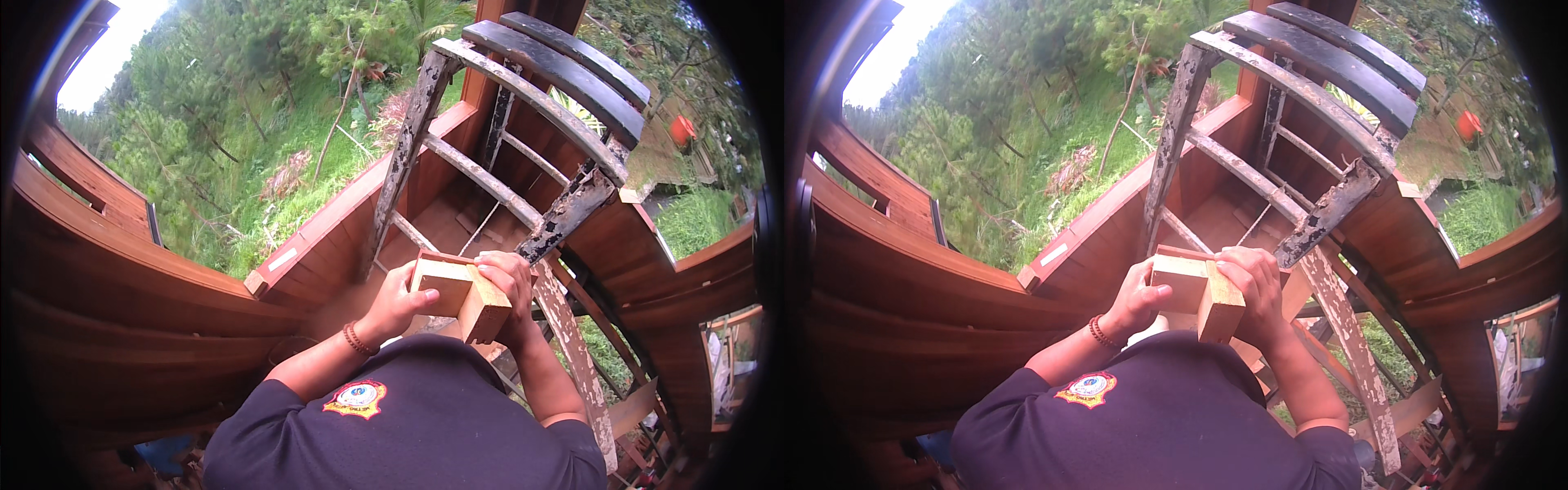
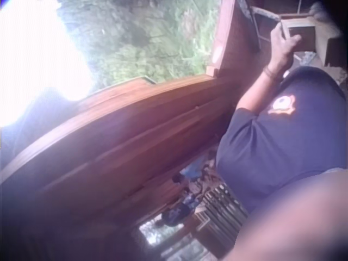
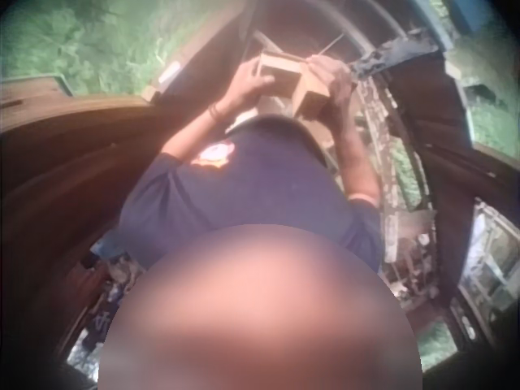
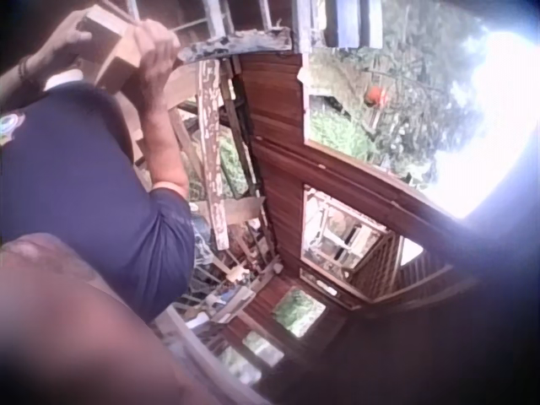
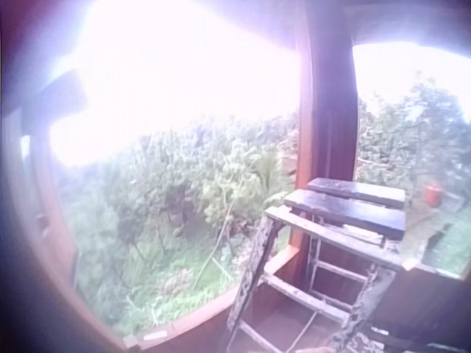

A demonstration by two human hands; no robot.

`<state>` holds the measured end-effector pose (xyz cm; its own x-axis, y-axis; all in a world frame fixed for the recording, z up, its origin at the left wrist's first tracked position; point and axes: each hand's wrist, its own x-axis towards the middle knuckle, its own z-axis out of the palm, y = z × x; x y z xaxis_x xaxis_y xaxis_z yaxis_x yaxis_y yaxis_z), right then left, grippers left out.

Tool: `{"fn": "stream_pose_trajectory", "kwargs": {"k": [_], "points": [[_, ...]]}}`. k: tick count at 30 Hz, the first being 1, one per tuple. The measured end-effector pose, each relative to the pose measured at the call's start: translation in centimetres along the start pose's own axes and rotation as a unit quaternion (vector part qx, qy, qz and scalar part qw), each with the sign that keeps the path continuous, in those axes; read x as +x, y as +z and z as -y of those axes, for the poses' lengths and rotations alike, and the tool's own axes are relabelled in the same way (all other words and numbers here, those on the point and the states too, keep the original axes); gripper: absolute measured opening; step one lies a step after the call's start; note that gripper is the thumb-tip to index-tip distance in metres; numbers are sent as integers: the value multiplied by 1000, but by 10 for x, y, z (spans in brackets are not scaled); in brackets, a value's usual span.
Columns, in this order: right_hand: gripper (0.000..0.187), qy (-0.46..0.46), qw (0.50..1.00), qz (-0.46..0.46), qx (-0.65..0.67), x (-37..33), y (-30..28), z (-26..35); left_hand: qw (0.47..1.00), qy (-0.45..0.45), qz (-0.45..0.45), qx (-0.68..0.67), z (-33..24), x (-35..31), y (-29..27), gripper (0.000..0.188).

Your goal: The person assembles small wooden pieces into a jointed structure, repeatedly checking fit and alignment. They use a nail gun to fasten the pieces together and place the assembled unit into a bucket.

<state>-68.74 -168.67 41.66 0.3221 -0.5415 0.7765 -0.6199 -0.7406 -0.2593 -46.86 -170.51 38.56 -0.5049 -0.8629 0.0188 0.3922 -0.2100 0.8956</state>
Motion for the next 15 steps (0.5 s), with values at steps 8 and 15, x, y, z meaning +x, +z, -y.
{"fn": "stream_pose_trajectory", "kwargs": {"k": [8, 15], "points": [[57, 15, 997, 69, 16, 1, -8, 6, 999, -14, 10, 35, -2, -7, -10, 67], [49, 46, 998, 40, 12, -11, 4, 11, 999, -26, 9, 36, 1, -8, -10, 65]]}}
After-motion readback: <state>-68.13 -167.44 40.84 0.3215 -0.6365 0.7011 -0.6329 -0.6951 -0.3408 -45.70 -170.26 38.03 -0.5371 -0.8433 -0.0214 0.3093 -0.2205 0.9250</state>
